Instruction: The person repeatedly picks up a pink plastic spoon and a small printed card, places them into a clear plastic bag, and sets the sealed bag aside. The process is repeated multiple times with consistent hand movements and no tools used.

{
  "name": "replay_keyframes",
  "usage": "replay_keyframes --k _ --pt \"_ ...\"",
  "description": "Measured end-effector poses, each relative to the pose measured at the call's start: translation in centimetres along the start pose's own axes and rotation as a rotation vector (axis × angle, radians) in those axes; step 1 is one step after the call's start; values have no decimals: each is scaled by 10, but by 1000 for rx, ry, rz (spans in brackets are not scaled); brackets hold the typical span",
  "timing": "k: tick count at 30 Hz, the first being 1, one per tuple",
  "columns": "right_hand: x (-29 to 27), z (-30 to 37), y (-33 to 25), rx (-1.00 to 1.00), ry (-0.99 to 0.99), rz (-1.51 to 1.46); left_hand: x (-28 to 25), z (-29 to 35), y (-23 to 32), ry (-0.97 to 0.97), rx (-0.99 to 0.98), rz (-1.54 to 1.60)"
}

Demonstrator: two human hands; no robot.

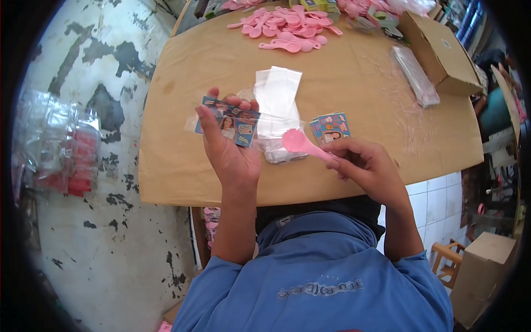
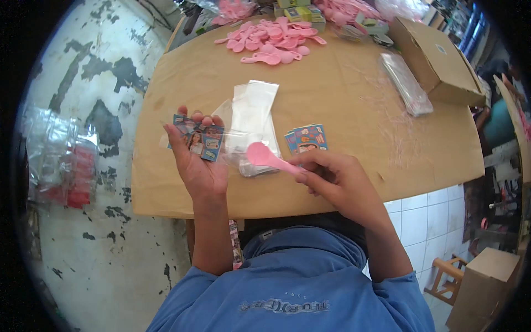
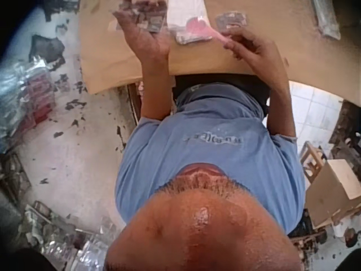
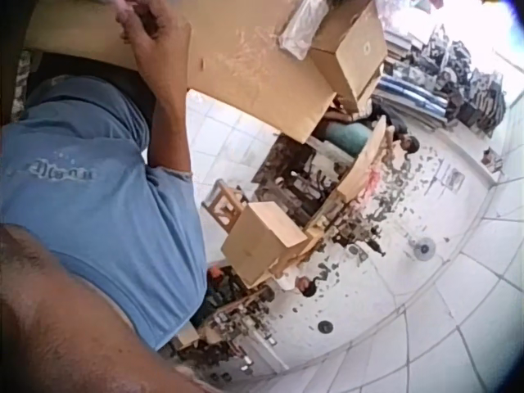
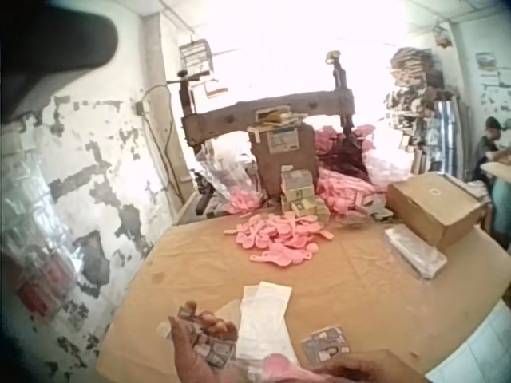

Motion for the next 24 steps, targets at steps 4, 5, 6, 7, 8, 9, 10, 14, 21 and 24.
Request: replay_keyframes --k 4,5,6,7,8,9,10,14,21,24 --pt "7 -4 0 -85 -21 -37 10 12 -19 -50 -77 -77" --pt "8 -5 2 -104 -24 -108 11 13 -22 -53 -74 -76" --pt "9 -6 3 -121 -30 -178 12 15 -26 -52 -116 -46" --pt "11 -7 3 -123 -32 -175 13 17 -30 -50 -158 -15" --pt "13 -8 3 -126 -24 -284 15 20 -33 -38 -206 41" --pt "14 -10 3 -129 -17 -394 16 22 -35 -36 -202 45" --pt "16 -12 3 -128 -19 -390 17 24 -39 -42 -261 91" --pt "22 -26 13 -207 90 -287 19 34 -50 -35 -377 155" --pt "34 -33 13 -418 318 -43 11 33 -46 -28 -433 195" --pt "37 -33 2 -561 388 102 6 30 -44 -23 -452 163"
Point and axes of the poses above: each hand's wrist, its own z-axis away from the middle knuckle, its own x-axis out of the palm, y = z × x, the point moved 3 cm from there along -z, towards the middle knuckle, and after that the axes turned 2 degrees about y, right-handed, at the moved point
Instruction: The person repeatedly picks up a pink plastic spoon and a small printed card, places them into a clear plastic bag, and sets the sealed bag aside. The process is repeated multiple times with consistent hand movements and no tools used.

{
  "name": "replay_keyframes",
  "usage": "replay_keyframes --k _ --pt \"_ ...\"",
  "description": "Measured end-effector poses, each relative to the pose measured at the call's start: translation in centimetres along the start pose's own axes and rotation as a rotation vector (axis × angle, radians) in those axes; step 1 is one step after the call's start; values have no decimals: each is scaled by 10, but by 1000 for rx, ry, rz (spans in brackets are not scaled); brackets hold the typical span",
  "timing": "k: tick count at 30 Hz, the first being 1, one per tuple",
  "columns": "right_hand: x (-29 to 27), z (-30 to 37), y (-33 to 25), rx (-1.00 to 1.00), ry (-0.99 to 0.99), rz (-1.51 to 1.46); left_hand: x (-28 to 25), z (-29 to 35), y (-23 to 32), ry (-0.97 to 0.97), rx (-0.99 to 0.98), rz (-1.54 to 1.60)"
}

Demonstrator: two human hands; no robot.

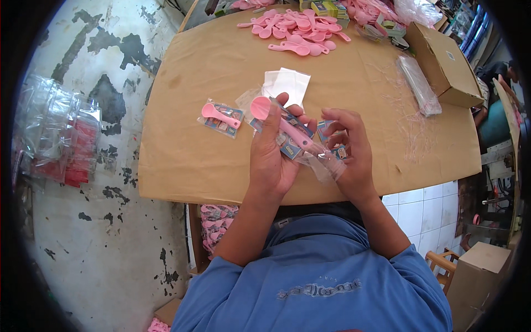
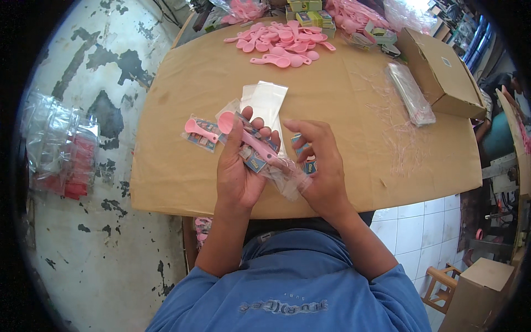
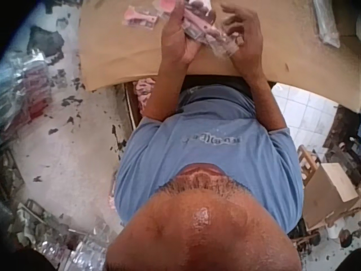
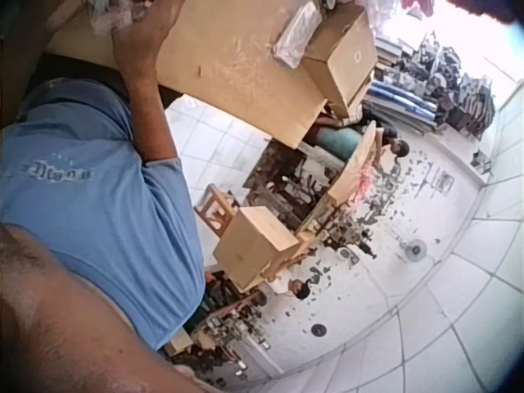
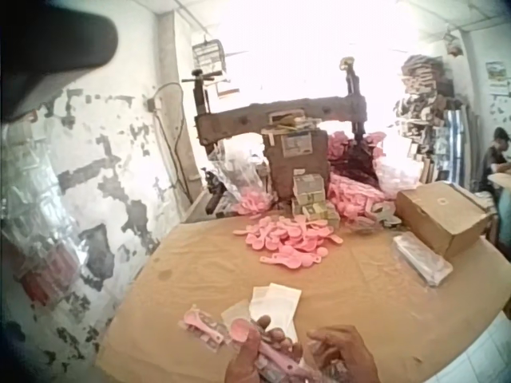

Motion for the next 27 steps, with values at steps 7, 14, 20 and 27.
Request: replay_keyframes --k 7,14,20,27 --pt "-19 -8 -19 -447 -308 174 -12 -6 11 80 -62 21" --pt "-35 -28 -18 -318 -210 437 -3 -8 19 34 -148 99" --pt "-10 -30 -18 -478 -280 512 7 -4 4 -36 -222 -13" --pt "-29 -36 -25 -495 -265 158 8 -2 -2 -78 -287 -115"
Point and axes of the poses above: each hand's wrist, its own z-axis away from the middle knuckle, its own x-axis out of the palm, y = z × x, the point moved 3 cm from there along -z, towards the middle knuckle, and after that the axes turned 2 degrees about y, right-handed, at the moved point
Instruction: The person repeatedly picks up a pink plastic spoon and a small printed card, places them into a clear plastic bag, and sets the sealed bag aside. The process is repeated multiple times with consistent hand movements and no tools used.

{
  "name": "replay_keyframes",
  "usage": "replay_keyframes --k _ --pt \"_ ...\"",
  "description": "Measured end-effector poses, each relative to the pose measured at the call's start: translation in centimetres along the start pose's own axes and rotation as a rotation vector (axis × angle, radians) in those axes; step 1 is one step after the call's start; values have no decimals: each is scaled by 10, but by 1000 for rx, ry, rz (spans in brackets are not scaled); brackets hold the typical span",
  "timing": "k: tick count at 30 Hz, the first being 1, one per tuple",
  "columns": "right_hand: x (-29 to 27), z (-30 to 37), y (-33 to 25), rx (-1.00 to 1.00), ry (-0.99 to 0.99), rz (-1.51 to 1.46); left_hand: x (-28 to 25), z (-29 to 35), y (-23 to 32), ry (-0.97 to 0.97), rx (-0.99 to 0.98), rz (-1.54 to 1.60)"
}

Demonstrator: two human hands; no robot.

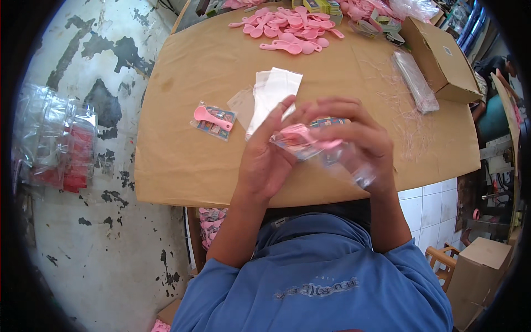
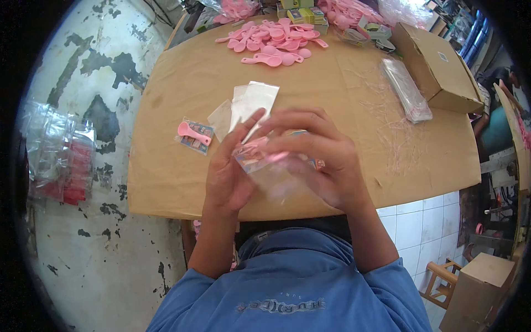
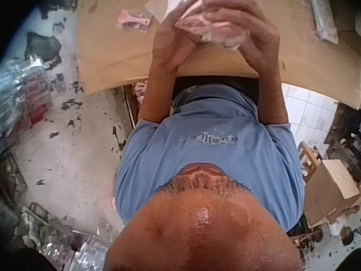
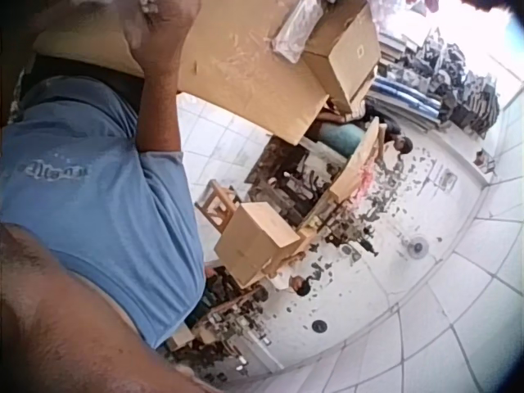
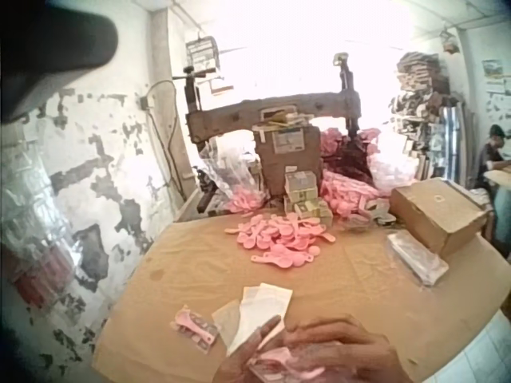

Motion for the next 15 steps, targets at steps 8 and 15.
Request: replay_keyframes --k 8,15 --pt "2 22 3 719 62 -439 17 10 3 -104 171 -576" --pt "0 32 11 611 271 -157 8 16 -3 58 222 -681"
Point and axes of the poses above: each hand's wrist, its own z-axis away from the middle knuckle, its own x-axis out of the palm, y = z × x, the point moved 3 cm from there along -z, towards the middle knuckle, and after that the axes turned 2 degrees about y, right-handed, at the moved point
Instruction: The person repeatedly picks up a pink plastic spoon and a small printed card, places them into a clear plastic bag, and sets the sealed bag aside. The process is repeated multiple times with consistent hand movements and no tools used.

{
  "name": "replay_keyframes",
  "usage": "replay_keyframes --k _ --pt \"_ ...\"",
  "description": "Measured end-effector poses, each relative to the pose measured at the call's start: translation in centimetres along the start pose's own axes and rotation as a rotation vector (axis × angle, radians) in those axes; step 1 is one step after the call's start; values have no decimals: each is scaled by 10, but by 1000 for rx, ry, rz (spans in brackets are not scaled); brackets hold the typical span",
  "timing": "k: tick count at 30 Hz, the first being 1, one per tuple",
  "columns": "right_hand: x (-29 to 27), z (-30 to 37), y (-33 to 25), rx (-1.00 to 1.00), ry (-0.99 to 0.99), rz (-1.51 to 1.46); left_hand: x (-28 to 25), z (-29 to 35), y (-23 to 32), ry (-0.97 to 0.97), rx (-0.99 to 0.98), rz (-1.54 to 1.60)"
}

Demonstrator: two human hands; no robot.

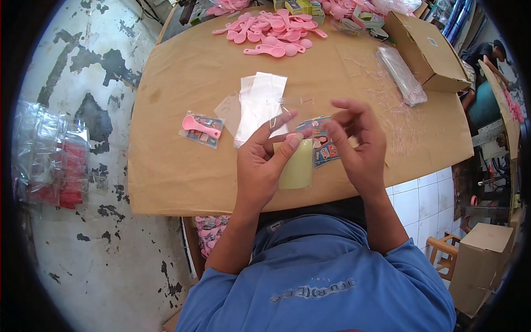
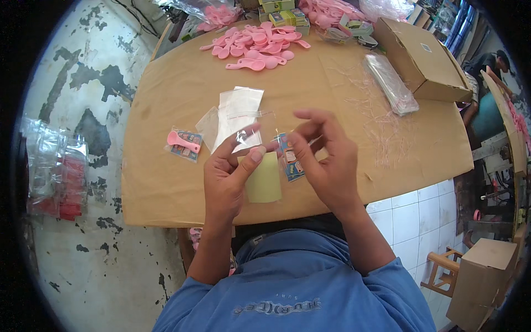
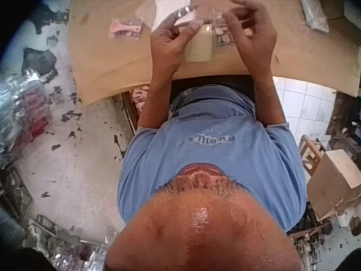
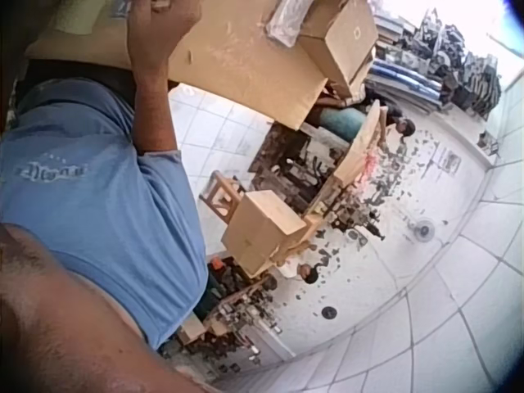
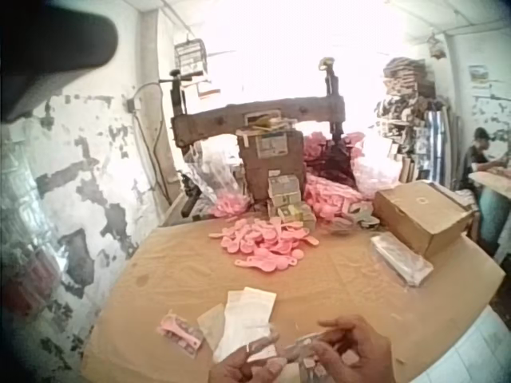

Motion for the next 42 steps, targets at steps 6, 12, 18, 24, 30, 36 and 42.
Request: replay_keyframes --k 6,12,18,24,30,36,42 --pt "10 -13 -33 -543 92 510 5 11 5 31 113 -184" --pt "31 -14 -37 -613 129 605 2 17 4 24 225 -506" --pt "34 -17 -35 -682 184 621 2 19 3 27 258 -509" --pt "23 -23 -26 -458 174 392 8 20 18 -24 51 -742" --pt "-25 -43 -6 -252 426 -315 6 15 6 -23 57 -186" --pt "-46 -21 6 -10 50 -571 -3 6 3 55 122 -138" --pt "-4 -1 4 130 -215 -226 1 3 -3 52 128 -130"
Point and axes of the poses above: each hand's wrist, its own z-axis away from the middle knuckle, its own x-axis out of the palm, y = z × x, the point moved 3 cm from there along -z, towards the middle knuckle, and after that the axes turned 2 degrees about y, right-handed, at the moved point
